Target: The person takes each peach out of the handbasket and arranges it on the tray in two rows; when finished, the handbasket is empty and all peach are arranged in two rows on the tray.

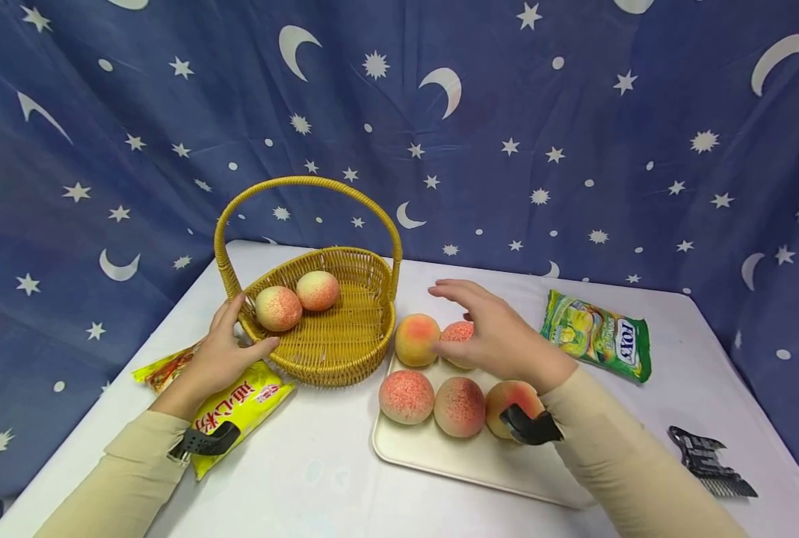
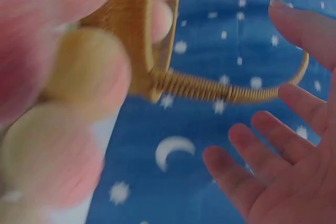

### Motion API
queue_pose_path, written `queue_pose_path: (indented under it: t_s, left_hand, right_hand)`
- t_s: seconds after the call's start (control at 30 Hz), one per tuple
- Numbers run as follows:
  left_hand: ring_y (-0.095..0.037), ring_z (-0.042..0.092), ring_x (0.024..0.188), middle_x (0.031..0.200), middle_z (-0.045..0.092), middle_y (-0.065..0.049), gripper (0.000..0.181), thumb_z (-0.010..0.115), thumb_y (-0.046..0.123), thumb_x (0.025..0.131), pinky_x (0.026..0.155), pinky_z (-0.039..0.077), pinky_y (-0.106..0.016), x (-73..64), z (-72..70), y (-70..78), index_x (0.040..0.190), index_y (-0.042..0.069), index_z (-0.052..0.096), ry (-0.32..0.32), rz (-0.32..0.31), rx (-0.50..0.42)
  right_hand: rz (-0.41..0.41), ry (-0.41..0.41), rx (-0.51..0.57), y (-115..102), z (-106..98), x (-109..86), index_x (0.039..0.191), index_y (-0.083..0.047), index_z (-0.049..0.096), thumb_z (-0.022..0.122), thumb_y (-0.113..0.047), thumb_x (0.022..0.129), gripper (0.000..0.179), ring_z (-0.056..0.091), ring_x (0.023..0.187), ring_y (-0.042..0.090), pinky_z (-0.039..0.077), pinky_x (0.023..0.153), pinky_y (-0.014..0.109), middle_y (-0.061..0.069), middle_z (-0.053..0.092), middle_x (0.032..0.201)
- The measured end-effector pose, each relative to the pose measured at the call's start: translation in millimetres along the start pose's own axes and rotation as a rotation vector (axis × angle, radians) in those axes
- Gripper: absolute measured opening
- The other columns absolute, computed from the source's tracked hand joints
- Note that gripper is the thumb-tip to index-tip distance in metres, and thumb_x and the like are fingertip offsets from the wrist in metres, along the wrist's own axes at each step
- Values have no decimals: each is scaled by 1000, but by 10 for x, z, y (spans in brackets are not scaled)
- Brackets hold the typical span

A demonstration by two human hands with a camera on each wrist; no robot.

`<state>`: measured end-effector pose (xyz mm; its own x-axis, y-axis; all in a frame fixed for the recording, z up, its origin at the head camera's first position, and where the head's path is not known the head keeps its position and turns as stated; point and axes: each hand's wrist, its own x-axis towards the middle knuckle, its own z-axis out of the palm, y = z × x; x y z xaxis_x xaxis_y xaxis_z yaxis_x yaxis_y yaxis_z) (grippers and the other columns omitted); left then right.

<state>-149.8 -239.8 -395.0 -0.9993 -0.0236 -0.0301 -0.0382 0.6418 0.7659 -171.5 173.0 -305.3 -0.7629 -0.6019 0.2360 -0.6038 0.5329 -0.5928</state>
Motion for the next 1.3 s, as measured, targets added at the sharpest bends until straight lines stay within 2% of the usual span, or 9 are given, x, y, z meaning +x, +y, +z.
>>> queue_pose_path:
  t_s: [0.13, 0.23, 0.33, 0.5, 0.73, 1.03, 1.3]
  left_hand:
    - [-50, 9, 147, 165, -5, -19, 108, 72, 46, 90, 110, 18, -71, -8, 7, 2, 162, 16, -2, 1, 2, 3]
    - [-50, 8, 146, 165, -5, -21, 108, 72, 45, 90, 110, 17, -71, -11, 16, -4, 162, 15, -2, 0, 7, 5]
    - [-50, 8, 146, 164, -4, -21, 107, 73, 42, 91, 111, 17, -70, -9, 20, -9, 162, 13, -1, 6, 20, 3]
    - [-49, 11, 146, 164, -2, -21, 108, 74, 43, 90, 111, 18, -69, -8, 12, -15, 162, 13, 0, 15, 27, 3]
    - [-50, 11, 146, 165, -4, -20, 110, 73, 50, 89, 110, 18, -70, -13, 1, -19, 162, 14, -2, 5, 14, -2]
    - [-49, 9, 147, 165, -4, -18, 107, 73, 43, 90, 111, 18, -70, 7, 9, -48, 163, 15, -1, 17, 17, -6]
    - [-49, 10, 146, 165, -3, -19, 107, 74, 43, 90, 111, 18, -70, 12, 10, -24, 162, 14, 0, 23, 30, -20]
  right_hand:
    - [-10, -77, 55, -149, 137, 363, 145, -4, 50, 81, -20, 85, 69, 54, 128, 30, 50, 98, 47, 11, 50, 146]
    - [-16, -118, 42, -221, 288, 607, 145, -6, 50, 81, -22, 85, 70, 54, 127, 26, 50, 97, 45, 8, 53, 143]
    - [-16, -148, 29, -269, 464, 814, 145, -8, 51, 80, -25, 84, 70, 54, 125, 25, 49, 98, 43, 7, 54, 142]
    - [18, -199, 67, -339, 769, 1080, 148, -9, 49, 79, -28, 85, 72, 52, 128, 28, 42, 106, 41, 8, 50, 146]
    - [74, -208, 66, -362, 1028, 1322, 150, -12, 45, 78, -31, 86, 75, 47, 134, 28, 38, 109, 40, 6, 46, 151]
    - [166, -189, 53, -227, 1176, 1523, 150, -11, 47, 77, -30, 89, 71, 42, 139, 28, 34, 113, 40, 9, 46, 152]
    - [251, -156, 110, -104, 1298, 1607, 153, -11, 42, 79, -28, 88, 76, 43, 138, 30, 38, 110, 42, 11, 44, 152]
